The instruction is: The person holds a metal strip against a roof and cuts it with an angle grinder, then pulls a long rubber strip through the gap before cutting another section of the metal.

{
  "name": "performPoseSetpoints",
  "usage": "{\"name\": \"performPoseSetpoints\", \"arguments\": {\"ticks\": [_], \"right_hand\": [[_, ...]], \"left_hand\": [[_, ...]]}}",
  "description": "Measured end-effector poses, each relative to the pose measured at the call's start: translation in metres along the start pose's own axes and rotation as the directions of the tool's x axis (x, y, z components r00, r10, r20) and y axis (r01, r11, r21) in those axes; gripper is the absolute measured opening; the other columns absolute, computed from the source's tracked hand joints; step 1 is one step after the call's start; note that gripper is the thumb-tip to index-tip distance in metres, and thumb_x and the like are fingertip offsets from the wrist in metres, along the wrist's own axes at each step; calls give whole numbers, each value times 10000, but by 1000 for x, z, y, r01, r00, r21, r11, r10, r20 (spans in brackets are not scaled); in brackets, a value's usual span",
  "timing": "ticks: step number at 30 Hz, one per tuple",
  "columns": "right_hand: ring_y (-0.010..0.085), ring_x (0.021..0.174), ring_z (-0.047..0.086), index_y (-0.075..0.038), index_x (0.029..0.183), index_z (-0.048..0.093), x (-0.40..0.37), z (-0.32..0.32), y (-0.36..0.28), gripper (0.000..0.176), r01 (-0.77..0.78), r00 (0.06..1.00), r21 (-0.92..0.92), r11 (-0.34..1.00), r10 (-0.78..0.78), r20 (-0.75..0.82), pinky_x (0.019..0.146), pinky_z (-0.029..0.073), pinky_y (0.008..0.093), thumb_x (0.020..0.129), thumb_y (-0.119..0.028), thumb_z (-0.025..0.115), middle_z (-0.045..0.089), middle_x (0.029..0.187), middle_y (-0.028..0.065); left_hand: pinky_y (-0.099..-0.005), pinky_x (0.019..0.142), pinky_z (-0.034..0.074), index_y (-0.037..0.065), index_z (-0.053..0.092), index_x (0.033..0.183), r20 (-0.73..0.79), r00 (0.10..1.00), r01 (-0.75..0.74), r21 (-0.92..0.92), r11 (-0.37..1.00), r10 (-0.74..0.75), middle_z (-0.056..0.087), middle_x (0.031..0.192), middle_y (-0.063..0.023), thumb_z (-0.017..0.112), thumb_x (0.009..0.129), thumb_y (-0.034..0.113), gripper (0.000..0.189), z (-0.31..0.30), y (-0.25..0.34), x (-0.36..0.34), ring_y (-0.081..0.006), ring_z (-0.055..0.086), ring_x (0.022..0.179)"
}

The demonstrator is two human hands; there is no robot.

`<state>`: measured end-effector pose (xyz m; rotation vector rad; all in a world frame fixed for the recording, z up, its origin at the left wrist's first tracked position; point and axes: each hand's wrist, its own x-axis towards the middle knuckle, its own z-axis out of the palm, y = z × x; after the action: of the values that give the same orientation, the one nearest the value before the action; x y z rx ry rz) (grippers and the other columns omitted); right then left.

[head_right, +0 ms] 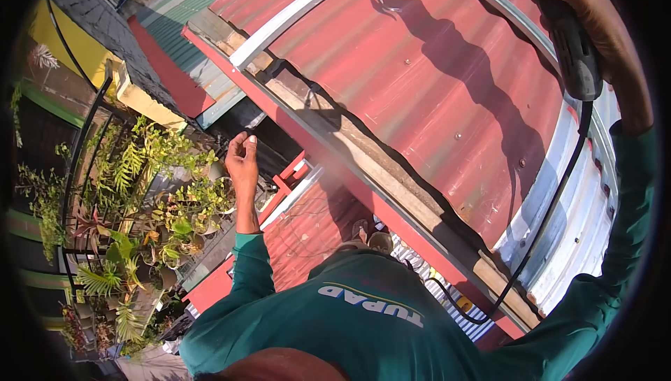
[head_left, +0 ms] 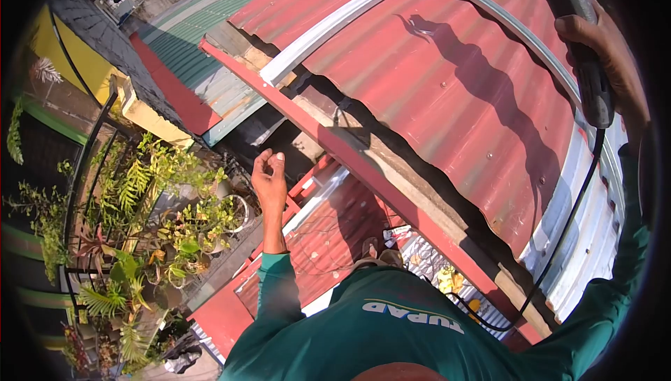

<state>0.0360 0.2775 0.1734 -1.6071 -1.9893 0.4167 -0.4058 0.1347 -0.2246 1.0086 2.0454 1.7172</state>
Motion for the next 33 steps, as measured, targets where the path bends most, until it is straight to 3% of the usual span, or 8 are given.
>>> {"name": "performPoseSetpoints", "arguments": {"ticks": [4,6,10,15,20,25,29,33], "right_hand": [[165,768,602,-21,1343,556,-1,42,-26,748,128,992,38,991,-129,12,697,507,313,738,-419,744,594,932,86],[187,763,610,10,1387,527,11,55,-19,842,133,979,85,988,-144,142,706,516,332,687,-390,769,599,921,103],[190,773,626,36,1320,558,8,85,-31,784,176,968,142,974,-198,156,726,527,326,677,-363,763,605,906,115],[200,743,656,49,1166,615,8,110,-48,606,172,914,162,972,-219,341,707,542,339,660,-256,750,644,851,107],[267,801,715,40,1153,686,16,144,-34,565,314,887,100,944,-329,324,744,556,327,669,-241,762,726,876,139],[240,794,705,99,1117,653,8,163,-37,578,287,833,242,927,-367,415,716,564,353,657,-221,797,709,895,178],[230,769,704,136,1129,619,10,175,-30,600,240,800,293,926,-359,481,699,567,342,664,-195,803,707,887,176],[217,744,707,124,1140,607,7,180,-28,590,129,792,371,920,-321,520,679,575,342,674,-173,814,711,888,168]], "left_hand": [[-279,774,497,-53,641,1174,192,937,299,-8,954,-292,672,945,-41,721,986,281,391,13,-92,-81,-97,600,871],[-274,736,489,-58,647,1117,286,927,228,83,970,-242,639,904,-13,716,990,286,374,19,-146,-120,-81,568,839],[-417,857,562,-59,658,1203,456,838,113,390,914,-299,743,1046,-257,729,934,434,567,20,-170,-178,-351,734,998],[-458,918,550,-60,683,1181,556,745,31,524,851,-369,716,1131,-280,725,906,468,597,10,-239,-232,-408,700,1071],[-460,916,548,-57,690,1162,528,763,32,544,838,-372,719,1117,-272,724,906,441,561,20,-217,-248,-402,701,1062],[-416,849,568,-66,669,1185,423,792,328,312,892,-440,742,1059,-245,715,953,346,475,40,-149,-237,-334,737,990],[-328,940,516,-41,551,1382,436,850,434,-260,863,-296,676,1246,-148,699,977,304,552,50,-27,-197,-174,652,1117],[-398,1086,430,-98,411,1462,381,923,83,-341,936,57,584,1344,-208,651,1015,377,695,49,63,-162,-272,561,1276]]}}
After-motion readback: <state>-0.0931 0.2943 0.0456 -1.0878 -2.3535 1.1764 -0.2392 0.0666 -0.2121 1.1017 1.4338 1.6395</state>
